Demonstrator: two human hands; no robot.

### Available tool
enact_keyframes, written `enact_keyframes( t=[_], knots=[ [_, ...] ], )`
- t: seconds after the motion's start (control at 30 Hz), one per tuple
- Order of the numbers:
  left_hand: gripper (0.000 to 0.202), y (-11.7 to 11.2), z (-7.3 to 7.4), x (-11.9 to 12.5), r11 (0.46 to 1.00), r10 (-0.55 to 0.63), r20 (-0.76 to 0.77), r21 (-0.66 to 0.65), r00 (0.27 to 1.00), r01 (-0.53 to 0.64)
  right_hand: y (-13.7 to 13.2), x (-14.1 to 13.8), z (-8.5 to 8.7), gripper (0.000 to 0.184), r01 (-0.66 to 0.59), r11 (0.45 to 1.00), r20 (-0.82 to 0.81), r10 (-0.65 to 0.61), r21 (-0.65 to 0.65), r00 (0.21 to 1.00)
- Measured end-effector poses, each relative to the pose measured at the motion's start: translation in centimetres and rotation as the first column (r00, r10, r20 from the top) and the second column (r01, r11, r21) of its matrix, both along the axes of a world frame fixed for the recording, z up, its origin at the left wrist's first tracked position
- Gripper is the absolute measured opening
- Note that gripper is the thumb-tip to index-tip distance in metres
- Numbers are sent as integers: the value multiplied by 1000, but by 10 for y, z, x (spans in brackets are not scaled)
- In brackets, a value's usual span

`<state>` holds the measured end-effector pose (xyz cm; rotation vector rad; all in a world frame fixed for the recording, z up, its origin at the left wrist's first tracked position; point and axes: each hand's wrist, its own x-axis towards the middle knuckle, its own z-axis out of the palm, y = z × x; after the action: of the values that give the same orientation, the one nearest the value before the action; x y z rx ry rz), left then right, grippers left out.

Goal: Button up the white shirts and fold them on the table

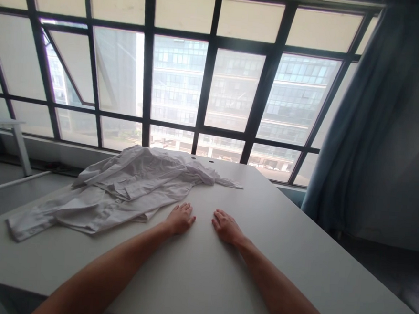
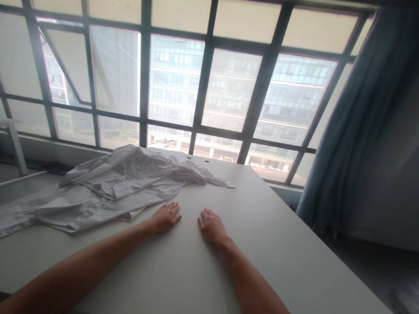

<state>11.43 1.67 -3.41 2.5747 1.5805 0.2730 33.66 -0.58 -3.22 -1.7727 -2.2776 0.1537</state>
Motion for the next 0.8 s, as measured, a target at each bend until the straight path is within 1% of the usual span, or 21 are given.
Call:
enact_keyframes(
  t=[0.43, 0.57, 0.63, 0.7, 0.73, 0.8],
  knots=[
    [54, -1, 2, 1, 1000, 13, -26, -6, 1000, -13, 2, 3, 1, 52, -41, 999, 43, 40, 14, 998],
    [52, -1, 1, 1, 1000, 3, -26, 11, 1000, -3, 3, 5, 1, 49, -58, 997, 13, 58, 46, 998],
    [49, 1, 7, -4, 999, -45, -21, 28, 999, 46, 1, 6, 3, 40, -99, 990, -45, 104, 99, 994],
    [42, 6, 18, -17, 996, -58, 4, 71, 998, 58, -3, 7, 7, 30, -150, 976, -104, 168, 159, 980],
    [39, 9, 24, -27, 994, -27, 25, 104, 999, 24, -5, 7, 9, 27, -171, 967, -129, 196, 187, 972],
    [36, 16, 38, -53, 971, 138, 80, 184, 987, -151, -9, 6, 13, 26, -190, 954, -165, 231, 231, 959]
  ],
)
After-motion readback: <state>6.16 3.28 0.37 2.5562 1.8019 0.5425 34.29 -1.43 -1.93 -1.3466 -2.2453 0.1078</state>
